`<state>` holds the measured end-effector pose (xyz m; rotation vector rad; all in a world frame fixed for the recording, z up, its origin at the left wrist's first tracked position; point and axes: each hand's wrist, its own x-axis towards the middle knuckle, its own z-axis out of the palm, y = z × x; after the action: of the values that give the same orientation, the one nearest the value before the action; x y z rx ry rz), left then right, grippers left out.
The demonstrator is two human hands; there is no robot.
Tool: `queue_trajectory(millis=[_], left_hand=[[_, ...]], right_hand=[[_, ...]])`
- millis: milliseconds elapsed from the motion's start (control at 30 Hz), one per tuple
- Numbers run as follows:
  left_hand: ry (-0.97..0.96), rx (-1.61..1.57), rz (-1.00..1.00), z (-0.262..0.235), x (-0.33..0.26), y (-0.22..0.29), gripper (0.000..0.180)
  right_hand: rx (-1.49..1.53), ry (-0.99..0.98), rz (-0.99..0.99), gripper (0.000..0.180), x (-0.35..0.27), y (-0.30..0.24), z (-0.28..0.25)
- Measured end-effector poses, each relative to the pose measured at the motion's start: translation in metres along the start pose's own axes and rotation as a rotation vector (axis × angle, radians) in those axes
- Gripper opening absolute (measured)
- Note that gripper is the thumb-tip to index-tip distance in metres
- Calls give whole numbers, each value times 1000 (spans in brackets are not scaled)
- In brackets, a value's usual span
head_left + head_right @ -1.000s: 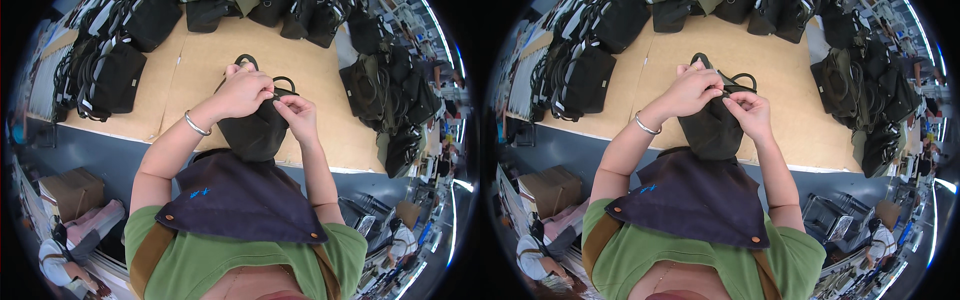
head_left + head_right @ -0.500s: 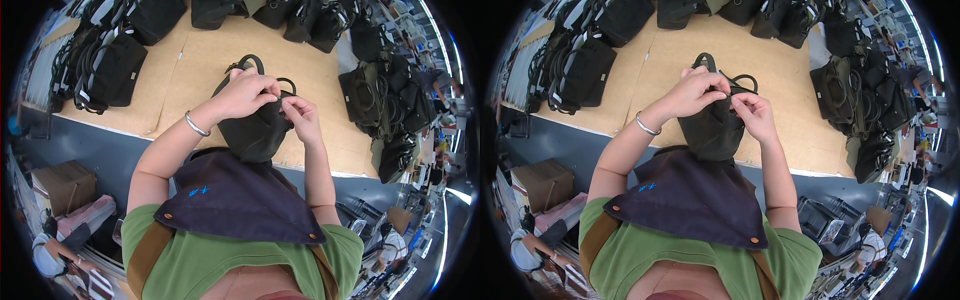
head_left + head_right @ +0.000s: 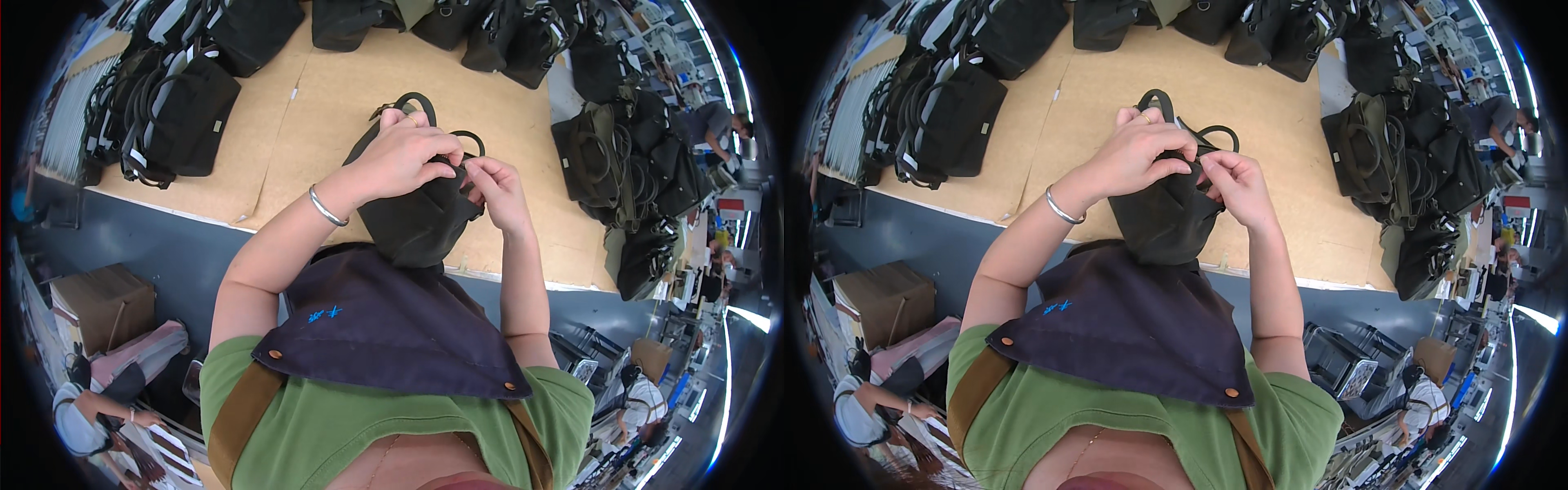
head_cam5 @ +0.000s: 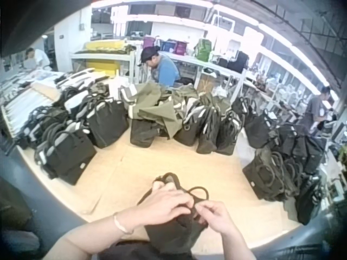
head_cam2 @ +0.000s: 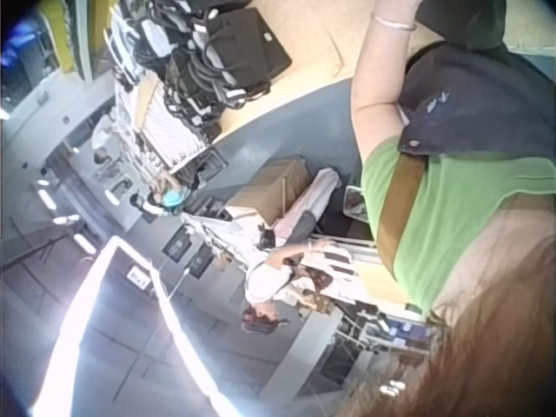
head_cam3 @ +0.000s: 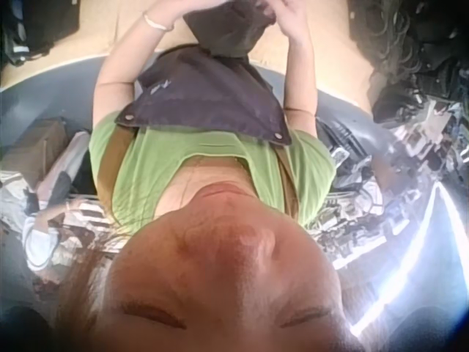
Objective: The person assembles olive green canvas bags on a wooden workbench. They attach metal D-rings to the bag handles by threading straps through them and securing them with snaps. The person then zips and unzips the main compartment to check the mechanism before moving to the next bag.
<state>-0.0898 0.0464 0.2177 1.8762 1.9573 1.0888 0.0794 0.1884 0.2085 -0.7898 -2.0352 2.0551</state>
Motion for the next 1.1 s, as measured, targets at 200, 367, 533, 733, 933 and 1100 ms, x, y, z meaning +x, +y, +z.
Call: queue_trajectory(millis=[200, 367, 533, 733, 933, 1100], left_hand=[[-14, -79, -33, 1, -1, 7, 9], [26, -86, -46, 5, -5, 9, 7], [9, -94, -12, 6, -10, 11, 7], [0, -103, -41, 3, -9, 8, 9], [-34, -46, -29, 0, -7, 7, 15], [218, 107, 172, 1, -8, 7, 19]], right_hand=[[-17, -94, -2, 18, 3, -4, -5], [-38, -22, -125, 13, -4, 0, 10], [-157, 169, -191, 10, -1, 12, 14], [60, 38, -119, 3, -10, 3, 10], [129, 3, -103, 7, -8, 13, 6], [119, 77, -142, 7, -7, 15, 12]])
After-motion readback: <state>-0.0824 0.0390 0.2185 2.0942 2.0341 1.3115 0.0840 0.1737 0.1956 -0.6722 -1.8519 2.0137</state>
